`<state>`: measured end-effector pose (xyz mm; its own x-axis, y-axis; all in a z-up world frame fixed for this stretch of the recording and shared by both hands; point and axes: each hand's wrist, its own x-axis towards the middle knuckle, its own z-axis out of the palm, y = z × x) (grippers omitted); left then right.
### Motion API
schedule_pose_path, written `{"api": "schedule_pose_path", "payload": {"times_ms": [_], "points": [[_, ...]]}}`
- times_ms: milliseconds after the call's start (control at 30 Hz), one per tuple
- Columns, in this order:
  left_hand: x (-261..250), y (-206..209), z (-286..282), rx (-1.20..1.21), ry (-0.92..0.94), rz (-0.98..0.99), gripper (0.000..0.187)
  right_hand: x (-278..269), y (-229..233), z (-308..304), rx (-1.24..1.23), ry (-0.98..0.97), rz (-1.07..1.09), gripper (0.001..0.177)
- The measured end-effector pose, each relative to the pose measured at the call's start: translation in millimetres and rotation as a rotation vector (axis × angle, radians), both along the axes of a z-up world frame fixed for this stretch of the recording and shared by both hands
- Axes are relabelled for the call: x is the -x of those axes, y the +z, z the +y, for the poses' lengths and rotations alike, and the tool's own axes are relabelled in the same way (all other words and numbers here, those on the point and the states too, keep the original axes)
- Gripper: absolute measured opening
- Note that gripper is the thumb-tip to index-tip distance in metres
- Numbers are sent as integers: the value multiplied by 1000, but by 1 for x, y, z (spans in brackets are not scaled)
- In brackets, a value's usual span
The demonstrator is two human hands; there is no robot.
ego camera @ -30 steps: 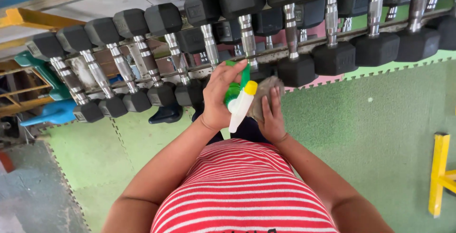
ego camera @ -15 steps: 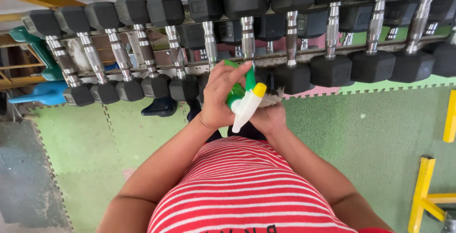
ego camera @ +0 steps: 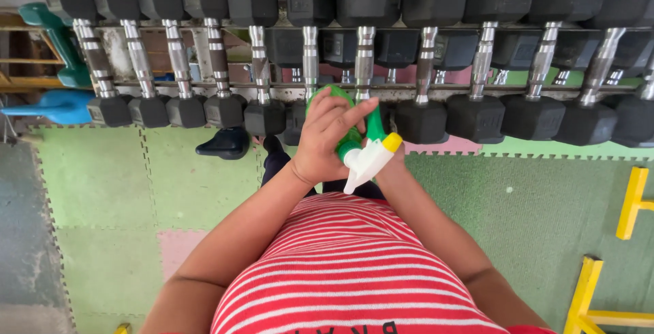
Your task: Cleaning and wiping down a rack of dumbbells in a gym using a spray bottle and a cloth.
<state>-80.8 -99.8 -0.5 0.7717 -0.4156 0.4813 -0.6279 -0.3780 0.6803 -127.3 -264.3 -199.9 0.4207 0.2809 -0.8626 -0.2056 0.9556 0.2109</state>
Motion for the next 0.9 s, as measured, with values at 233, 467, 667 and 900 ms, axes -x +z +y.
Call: {"api": "schedule_pose_path", "payload": {"times_ms": [233,467,667,900], "points": [[2,0,-4,-13,40,-7,68,7,54,-21,-21,95,-144,34],[1,6,-1,29,41,-1,72,5,136,-41,17,210,-212,41],[-3,5,5,162,79,30,68,6,178,-28,292,161,-463,41],[-4,4,16,264,190,203,73,-1,134,0,2110,787,-987,75]]}}
